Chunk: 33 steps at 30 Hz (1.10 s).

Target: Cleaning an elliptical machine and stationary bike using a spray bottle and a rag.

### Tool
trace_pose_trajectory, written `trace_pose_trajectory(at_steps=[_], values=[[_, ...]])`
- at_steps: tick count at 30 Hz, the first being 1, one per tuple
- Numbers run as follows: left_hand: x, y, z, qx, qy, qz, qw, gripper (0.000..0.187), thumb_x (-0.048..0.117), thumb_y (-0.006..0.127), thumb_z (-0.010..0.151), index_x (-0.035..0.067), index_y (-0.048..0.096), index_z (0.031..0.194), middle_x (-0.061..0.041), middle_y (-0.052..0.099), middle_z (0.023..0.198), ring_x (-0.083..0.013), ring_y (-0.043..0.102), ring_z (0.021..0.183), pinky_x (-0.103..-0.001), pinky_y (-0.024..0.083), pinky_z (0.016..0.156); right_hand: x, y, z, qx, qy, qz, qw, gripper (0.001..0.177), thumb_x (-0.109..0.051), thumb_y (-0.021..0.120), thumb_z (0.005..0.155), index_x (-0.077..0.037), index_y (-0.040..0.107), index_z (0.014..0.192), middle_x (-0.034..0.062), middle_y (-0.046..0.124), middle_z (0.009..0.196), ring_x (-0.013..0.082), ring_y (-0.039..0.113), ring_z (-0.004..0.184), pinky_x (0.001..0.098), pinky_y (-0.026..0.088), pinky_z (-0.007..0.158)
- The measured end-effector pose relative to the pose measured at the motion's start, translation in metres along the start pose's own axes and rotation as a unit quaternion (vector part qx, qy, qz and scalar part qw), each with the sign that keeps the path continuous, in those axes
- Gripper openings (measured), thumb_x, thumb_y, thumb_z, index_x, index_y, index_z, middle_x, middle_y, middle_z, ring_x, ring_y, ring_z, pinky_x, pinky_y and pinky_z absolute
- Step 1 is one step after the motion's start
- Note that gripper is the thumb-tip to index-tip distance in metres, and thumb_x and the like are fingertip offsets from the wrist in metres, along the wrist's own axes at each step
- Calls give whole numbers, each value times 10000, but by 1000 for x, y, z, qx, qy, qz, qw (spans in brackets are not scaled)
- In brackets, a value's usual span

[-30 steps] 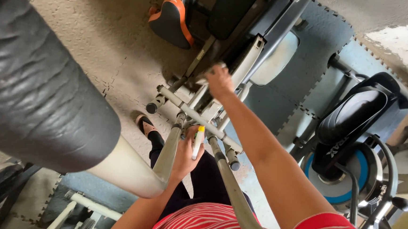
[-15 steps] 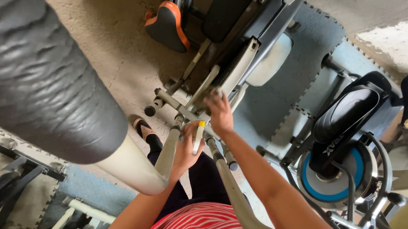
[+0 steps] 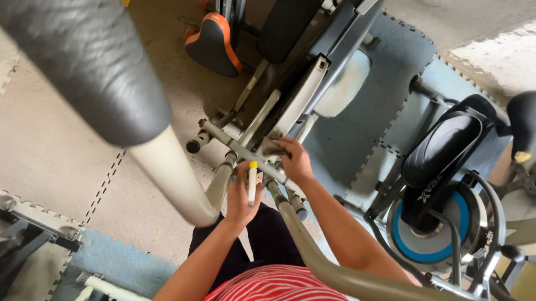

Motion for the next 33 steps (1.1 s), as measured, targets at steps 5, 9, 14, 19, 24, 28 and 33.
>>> trace_pose_trajectory(at_steps=[5, 9, 14, 19, 24, 28, 33], values=[[10, -16, -12, -69, -42, -44, 996, 428, 106, 689, 912, 46, 548, 1311, -164, 680, 1064, -350, 708, 949, -421, 580, 819, 6, -21, -18, -83, 365, 491, 787, 436, -93, 611, 933, -21, 646, 1362, 177, 684, 1060, 263, 622, 859, 390, 502, 716], [31, -30, -24, -88, -28, -96, 991, 392, 70, 638, 907, 26, 565, 1290, -178, 596, 1234, -328, 689, 961, -357, 596, 747, -2, -43, -53, -13, 327, 484, 811, 506, -48, 749, 883, 25, 577, 1354, 85, 686, 1091, 179, 634, 893, 348, 550, 763], [35, -39, -60, -112, 18, -27, 993, 494, 74, 668, 867, -2, 539, 1338, -203, 559, 1316, -378, 657, 1075, -371, 594, 808, -12, -49, -115, 97, 402, 515, 751, 437, -36, 717, 865, 14, 597, 1282, 136, 700, 1077, 245, 676, 914, 411, 565, 785], [69, -42, -97, -146, 25, -57, 987, 524, 139, 715, 917, -18, 518, 1376, -236, 561, 1386, -404, 641, 1183, -409, 595, 863, -82, -48, -169, 92, 391, 648, 647, 342, -153, 597, 963, -17, 623, 1276, 108, 740, 1146, 228, 721, 1015, 385, 592, 905], [94, -40, -136, -220, 86, -45, 971, 455, 127, 685, 874, 0, 586, 1299, -246, 667, 1216, -458, 646, 1100, -490, 552, 885, -119, -45, -219, 53, 275, 721, 633, 293, -146, 573, 1041, -36, 591, 1313, 99, 701, 1112, 222, 678, 969, 391, 561, 873], [106, -31, -165, -239, -45, 48, 969, 465, 117, 643, 852, 7, 553, 1294, -229, 676, 1122, -451, 657, 1019, -493, 547, 840, -168, -68, -250, 35, 242, 709, 662, 315, -152, 556, 1038, -35, 582, 1330, 89, 700, 1131, 214, 682, 1007, 386, 564, 899], [150, -43, -186, -177, 180, 18, 967, 418, 67, 680, 799, 2, 594, 1203, -230, 675, 1136, -457, 647, 1059, -498, 551, 871, -188, -81, -287, 117, 226, 712, 654, 328, -158, 547, 1038, -58, 577, 1348, 67, 688, 1163, 194, 655, 1037, 366, 540, 913]])
Point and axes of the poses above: each hand's wrist, its own z-axis towards the middle knuckle, its own y-axis out of the palm, x = y × z, the point moved 1 cm from there along z, towards the middle knuckle
